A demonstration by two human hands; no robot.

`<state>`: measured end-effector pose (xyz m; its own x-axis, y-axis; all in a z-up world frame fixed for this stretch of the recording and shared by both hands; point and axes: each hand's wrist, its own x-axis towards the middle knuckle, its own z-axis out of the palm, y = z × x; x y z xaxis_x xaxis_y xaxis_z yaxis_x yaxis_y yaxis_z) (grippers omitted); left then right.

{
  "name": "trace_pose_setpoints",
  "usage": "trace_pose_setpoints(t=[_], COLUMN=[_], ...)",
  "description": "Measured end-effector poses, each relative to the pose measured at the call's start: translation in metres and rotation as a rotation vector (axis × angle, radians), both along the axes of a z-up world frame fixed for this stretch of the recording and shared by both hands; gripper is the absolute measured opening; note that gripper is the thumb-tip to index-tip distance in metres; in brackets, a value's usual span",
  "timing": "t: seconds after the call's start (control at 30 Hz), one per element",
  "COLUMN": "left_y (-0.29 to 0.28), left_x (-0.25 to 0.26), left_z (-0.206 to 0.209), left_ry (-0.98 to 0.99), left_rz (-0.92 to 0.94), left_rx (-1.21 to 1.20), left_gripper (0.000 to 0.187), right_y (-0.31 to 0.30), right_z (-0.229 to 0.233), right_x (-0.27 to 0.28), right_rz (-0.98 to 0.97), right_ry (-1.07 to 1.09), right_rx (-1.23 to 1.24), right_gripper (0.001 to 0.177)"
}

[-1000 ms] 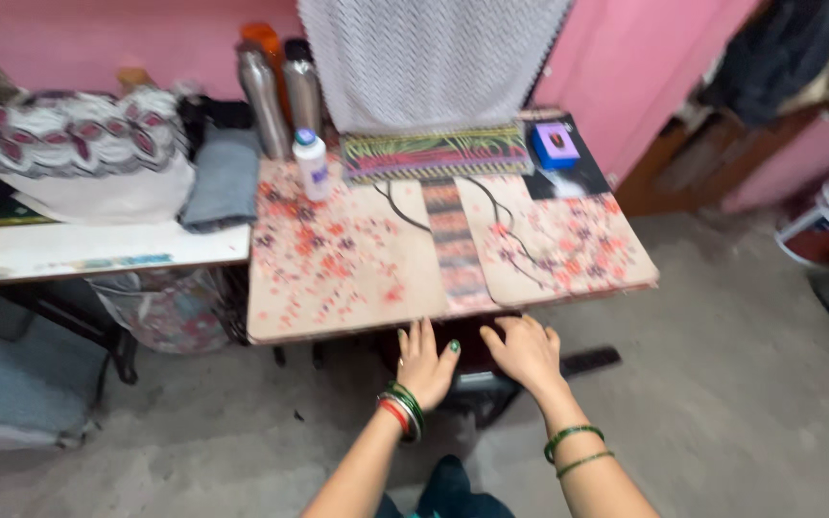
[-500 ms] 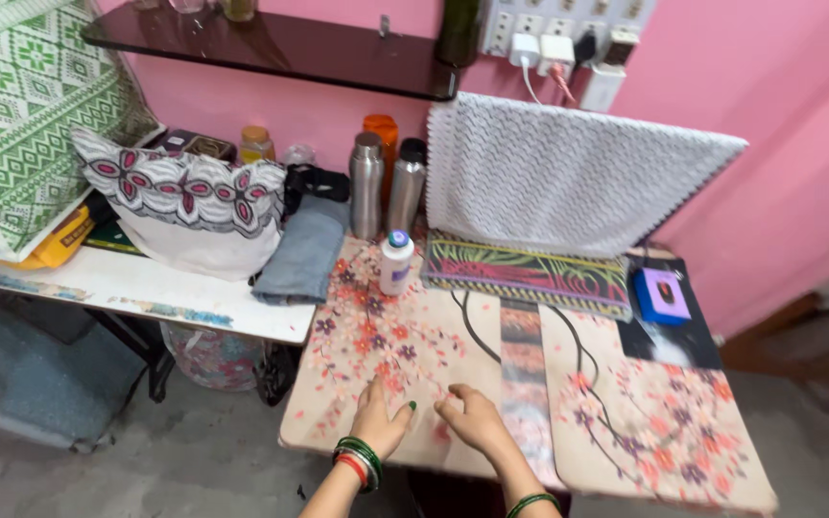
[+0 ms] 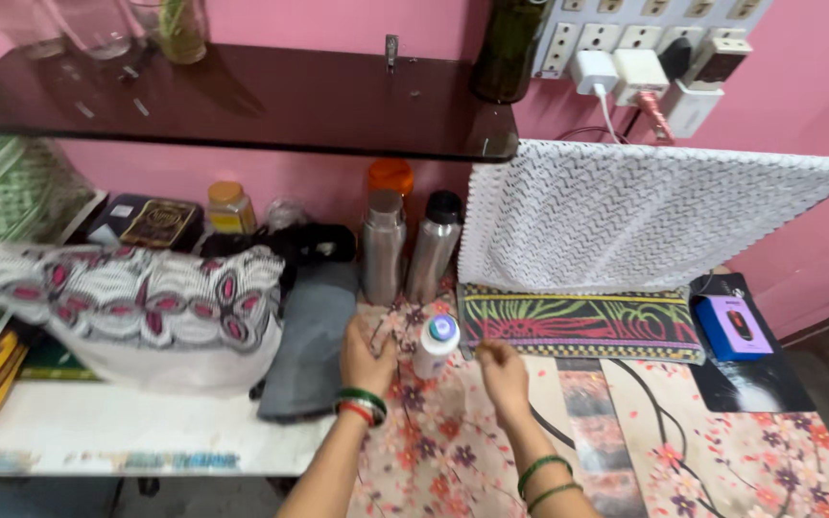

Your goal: The person organizes various items on a desk and in a shelving unit, including handling cords, moving a chair, and rearranging containers, bottles, and toy cars across different shelves.

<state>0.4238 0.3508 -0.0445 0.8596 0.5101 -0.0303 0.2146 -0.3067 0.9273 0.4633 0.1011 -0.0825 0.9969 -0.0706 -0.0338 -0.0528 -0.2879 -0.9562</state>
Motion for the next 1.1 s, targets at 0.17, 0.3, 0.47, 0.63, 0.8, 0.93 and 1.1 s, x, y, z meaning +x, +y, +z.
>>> trace_pose_setpoints(t=[0.17, 0.3, 0.47, 0.63, 0.8, 0.93, 1.1], left_y=[0.043, 0.059, 0.062, 0.067, 0.080, 0.086, 0.087], left_x=[0.089, 0.122, 0.142, 0.153, 0.141, 0.130, 0.128], left_z=[0.020, 0.026, 0.013, 0.002, 0.007, 0.014, 0.017], left_ry=[-0.255, -0.267, -0.253, -0.220, -0.267, -0.263, -0.239], left_rz=[0.013, -0.098, -0.196, -0.210, -0.288, -0.372, -0.417], left_rx=[0.192, 0.171, 0.178, 0.221, 0.207, 0.190, 0.156], left_gripper=[0.101, 0.107, 0.109, 0.092, 0.090, 0.093, 0.092], right_y=[0.026, 0.049, 0.081, 0.103, 0.105, 0.092, 0.090], right_z=[0.039, 0.051, 0.044, 0.054, 0.050, 0.057, 0.063], right_x=[0.092, 0.117, 0.130, 0.131, 0.134, 0.129, 0.125], right_rz=[0.010, 0.194, 0.427, 0.360, 0.307, 0.388, 0.426], right_ry=[0.095, 0.058, -0.074, 0.038, -0.033, -0.001, 0.069], right_rx=[0.437, 0.194, 0.141, -0.031, -0.056, -0.237, -0.320], right_gripper=[0.041, 0.055, 0.093, 0.090, 0.079, 0.056, 0.055])
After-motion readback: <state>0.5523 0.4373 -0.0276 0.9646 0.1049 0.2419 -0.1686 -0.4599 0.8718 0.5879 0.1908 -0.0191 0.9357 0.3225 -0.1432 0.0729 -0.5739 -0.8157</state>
